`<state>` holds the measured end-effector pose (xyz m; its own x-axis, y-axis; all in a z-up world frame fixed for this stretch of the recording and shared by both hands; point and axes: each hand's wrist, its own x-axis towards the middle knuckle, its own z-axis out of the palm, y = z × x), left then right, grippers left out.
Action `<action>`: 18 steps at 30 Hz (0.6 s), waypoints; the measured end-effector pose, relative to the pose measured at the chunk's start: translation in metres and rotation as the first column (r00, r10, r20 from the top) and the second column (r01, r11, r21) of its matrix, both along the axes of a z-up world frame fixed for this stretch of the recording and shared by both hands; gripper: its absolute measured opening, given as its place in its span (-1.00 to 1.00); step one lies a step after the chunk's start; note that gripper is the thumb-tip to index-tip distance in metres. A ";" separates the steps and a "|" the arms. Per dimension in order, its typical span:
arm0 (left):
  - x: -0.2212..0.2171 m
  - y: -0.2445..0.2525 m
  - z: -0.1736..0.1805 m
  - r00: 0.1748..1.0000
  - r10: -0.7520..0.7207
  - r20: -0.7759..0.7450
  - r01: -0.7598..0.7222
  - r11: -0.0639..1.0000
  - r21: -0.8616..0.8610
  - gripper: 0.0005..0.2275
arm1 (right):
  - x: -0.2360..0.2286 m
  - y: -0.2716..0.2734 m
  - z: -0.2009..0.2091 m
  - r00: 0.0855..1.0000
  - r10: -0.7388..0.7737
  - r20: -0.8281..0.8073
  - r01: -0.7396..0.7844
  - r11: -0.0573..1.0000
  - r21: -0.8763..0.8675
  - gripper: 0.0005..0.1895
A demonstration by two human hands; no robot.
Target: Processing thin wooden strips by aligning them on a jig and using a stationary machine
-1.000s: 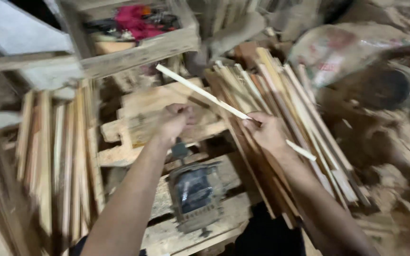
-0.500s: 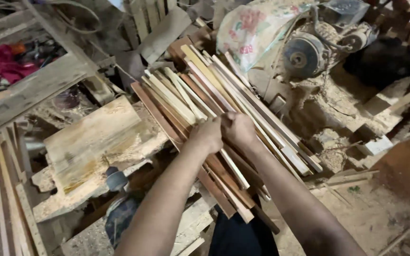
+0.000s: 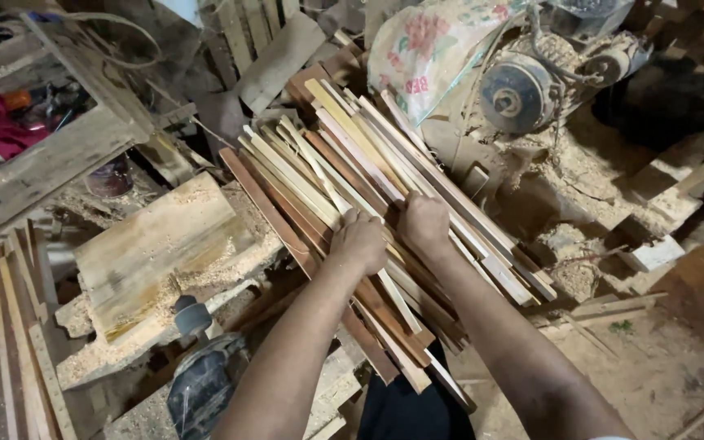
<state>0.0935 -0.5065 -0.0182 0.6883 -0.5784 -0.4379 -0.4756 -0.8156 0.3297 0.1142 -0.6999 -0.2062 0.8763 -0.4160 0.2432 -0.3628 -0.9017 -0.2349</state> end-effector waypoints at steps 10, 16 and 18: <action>-0.001 0.003 -0.002 1.000 0.013 0.018 -0.013 1.000 0.013 -0.53 | 0.005 -0.004 0.040 0.983 -0.018 -0.180 0.010 0.999 -0.047 -0.75; 0.001 0.010 0.008 0.998 -0.003 0.068 0.002 1.000 0.006 -0.60 | 0.009 -0.009 0.063 0.960 -0.024 -0.278 0.068 0.986 0.150 -0.65; 0.006 0.009 -0.007 0.997 -0.004 0.071 0.007 0.999 -0.032 -0.58 | 0.023 -0.024 0.035 0.957 -0.028 -0.290 0.129 0.934 0.334 -0.56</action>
